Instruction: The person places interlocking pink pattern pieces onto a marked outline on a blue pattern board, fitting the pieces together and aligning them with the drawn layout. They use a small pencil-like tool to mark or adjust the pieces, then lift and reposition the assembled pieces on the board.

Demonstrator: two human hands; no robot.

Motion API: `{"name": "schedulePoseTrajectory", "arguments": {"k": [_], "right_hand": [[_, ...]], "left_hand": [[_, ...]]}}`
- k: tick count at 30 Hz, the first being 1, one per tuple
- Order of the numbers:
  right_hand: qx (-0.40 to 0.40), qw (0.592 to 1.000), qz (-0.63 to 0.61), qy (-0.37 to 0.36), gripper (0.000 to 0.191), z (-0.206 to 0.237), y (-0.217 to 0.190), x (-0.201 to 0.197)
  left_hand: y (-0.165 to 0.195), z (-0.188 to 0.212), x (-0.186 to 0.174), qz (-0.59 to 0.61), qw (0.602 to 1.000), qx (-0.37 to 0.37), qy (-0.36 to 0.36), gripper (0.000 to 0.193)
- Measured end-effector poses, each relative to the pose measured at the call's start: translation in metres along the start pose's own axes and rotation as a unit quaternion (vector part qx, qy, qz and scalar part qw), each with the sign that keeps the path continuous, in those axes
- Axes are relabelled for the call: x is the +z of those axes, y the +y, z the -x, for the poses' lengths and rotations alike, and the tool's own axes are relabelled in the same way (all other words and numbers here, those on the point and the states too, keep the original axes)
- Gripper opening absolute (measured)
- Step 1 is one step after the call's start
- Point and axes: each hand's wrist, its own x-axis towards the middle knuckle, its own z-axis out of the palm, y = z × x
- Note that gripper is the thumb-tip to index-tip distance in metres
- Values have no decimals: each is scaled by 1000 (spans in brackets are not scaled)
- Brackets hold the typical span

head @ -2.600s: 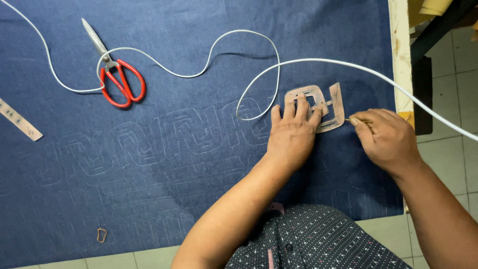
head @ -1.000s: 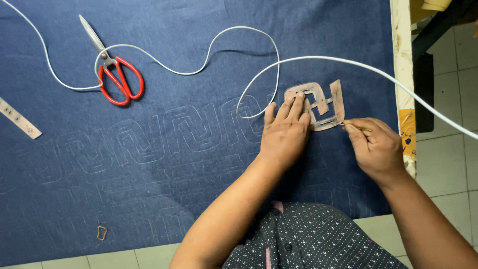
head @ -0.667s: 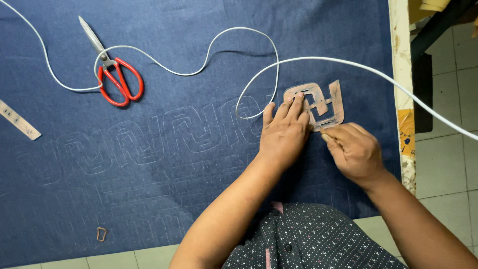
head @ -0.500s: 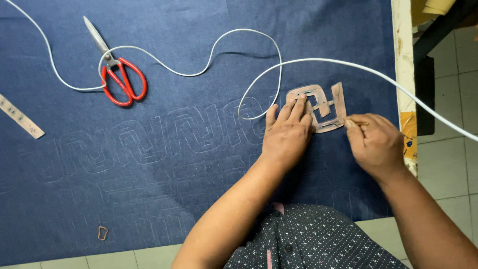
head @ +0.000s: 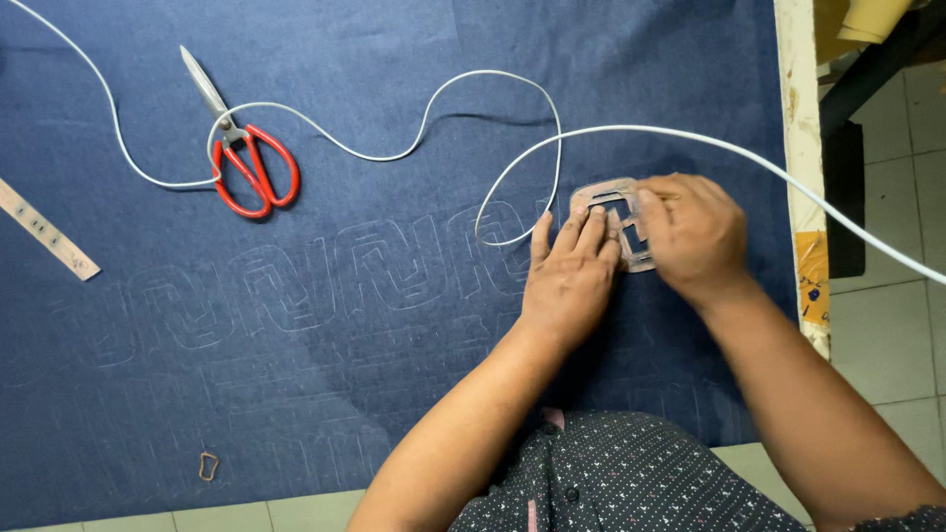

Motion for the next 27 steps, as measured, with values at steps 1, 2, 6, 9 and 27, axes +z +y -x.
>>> {"name": "schedulePoseTrajectory", "arguments": {"k": [1, 2, 6, 9, 27], "right_hand": [[-21, 1000, 0, -2, 9, 0, -4, 3], [-43, 999, 0, -3, 10, -1, -7, 7], [-10, 999, -46, -22, 9, -3, -10, 8], [57, 998, -34, -1, 11, 0, 2, 1], [390, 899, -178, -87, 32, 148, 19, -15]], "left_hand": [[-1, 0, 0, 4, 1000, 1, -2, 40], [-1, -1, 1, 0, 1000, 4, 1, 41], [-2, -2, 0, -11, 1000, 2, -5, 42], [-1, -2, 0, 4, 1000, -4, -6, 43], [-36, 152, -19, 122, 991, 26, 44, 37]]}}
